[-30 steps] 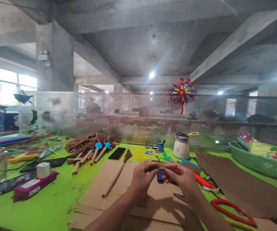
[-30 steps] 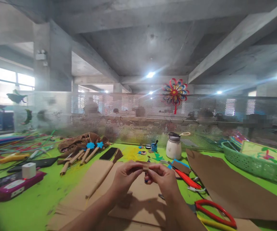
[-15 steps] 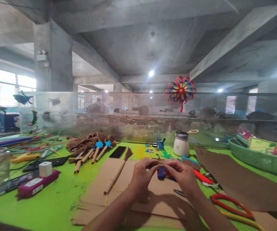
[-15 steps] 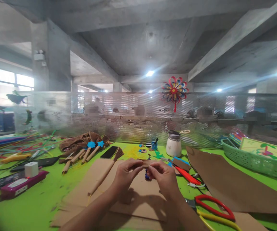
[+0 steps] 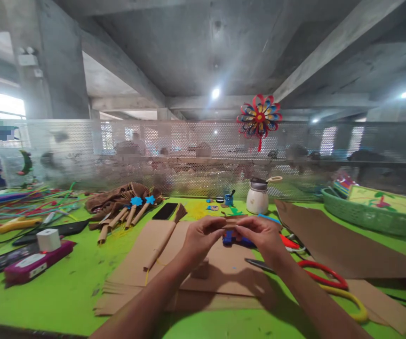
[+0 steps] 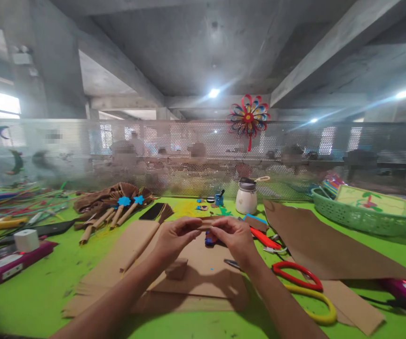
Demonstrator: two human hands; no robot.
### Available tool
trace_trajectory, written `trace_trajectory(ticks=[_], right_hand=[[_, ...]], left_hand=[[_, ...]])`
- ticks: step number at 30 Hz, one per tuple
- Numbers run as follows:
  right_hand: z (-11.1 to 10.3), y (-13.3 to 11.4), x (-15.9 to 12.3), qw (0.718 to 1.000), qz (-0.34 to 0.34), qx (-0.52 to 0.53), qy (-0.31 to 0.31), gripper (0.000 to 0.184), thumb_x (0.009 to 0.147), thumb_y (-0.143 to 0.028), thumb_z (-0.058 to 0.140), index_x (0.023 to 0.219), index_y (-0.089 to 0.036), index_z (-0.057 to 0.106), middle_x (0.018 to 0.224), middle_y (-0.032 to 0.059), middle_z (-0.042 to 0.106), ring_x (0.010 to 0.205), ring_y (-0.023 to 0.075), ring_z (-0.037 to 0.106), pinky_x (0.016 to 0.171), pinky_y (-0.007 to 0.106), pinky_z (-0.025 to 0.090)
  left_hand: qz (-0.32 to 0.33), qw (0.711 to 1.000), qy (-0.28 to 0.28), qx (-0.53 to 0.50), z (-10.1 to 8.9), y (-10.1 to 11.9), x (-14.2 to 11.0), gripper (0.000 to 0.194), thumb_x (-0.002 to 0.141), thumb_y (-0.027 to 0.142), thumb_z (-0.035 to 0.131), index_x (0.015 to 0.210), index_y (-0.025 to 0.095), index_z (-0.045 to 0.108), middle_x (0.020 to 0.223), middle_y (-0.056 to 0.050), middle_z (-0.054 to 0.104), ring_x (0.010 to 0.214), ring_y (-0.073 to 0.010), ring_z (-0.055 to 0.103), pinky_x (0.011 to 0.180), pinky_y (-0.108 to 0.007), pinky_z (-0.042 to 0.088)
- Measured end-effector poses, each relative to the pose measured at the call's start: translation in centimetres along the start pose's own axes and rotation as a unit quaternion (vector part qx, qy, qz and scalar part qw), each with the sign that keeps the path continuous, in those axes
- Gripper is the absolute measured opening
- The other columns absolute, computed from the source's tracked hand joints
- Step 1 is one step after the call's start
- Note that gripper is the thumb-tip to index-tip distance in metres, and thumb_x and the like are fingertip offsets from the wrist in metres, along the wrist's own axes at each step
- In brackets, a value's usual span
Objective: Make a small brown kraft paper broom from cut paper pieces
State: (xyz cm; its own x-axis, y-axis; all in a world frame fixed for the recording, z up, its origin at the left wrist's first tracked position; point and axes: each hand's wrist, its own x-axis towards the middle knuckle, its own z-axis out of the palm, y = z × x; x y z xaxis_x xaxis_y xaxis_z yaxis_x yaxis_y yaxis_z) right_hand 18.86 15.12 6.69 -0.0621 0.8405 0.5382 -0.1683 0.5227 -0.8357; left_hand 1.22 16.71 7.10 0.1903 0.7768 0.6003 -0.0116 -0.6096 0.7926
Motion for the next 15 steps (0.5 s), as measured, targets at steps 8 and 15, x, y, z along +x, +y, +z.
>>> trace_trajectory(ticks=[8,15], right_hand=[[0.16,-0.84,-0.35,1.000,-0.004,0.003,-0.023,0.012,0.070,-0.027,0.071,0.073,-0.017,0.065,0.062,0.0013,0.067,0.057,0.0134,0.061,0.059,0.028,0.051],[-0.32,-0.58,-0.18,0.997,-0.029,-0.076,-0.012,0.017,0.069,-0.033,0.071,0.069,-0.017,0.065,0.064,0.0016,0.062,0.061,0.0138,0.058,0.059,0.027,0.049]], left_hand=[[0.102,0.991,-0.009,0.081,-0.28,0.30,-0.24,0.011,0.074,0.019,0.065,0.085,0.015,0.066,0.082,-0.006,0.067,0.076,-0.0142,0.062,0.070,-0.025,0.051],[0.168,0.977,-0.002,0.128,-0.57,0.65,0.03,0.006,0.075,0.021,0.065,0.078,0.016,0.067,0.093,-0.008,0.064,0.088,-0.0167,0.060,0.079,-0.030,0.049]])
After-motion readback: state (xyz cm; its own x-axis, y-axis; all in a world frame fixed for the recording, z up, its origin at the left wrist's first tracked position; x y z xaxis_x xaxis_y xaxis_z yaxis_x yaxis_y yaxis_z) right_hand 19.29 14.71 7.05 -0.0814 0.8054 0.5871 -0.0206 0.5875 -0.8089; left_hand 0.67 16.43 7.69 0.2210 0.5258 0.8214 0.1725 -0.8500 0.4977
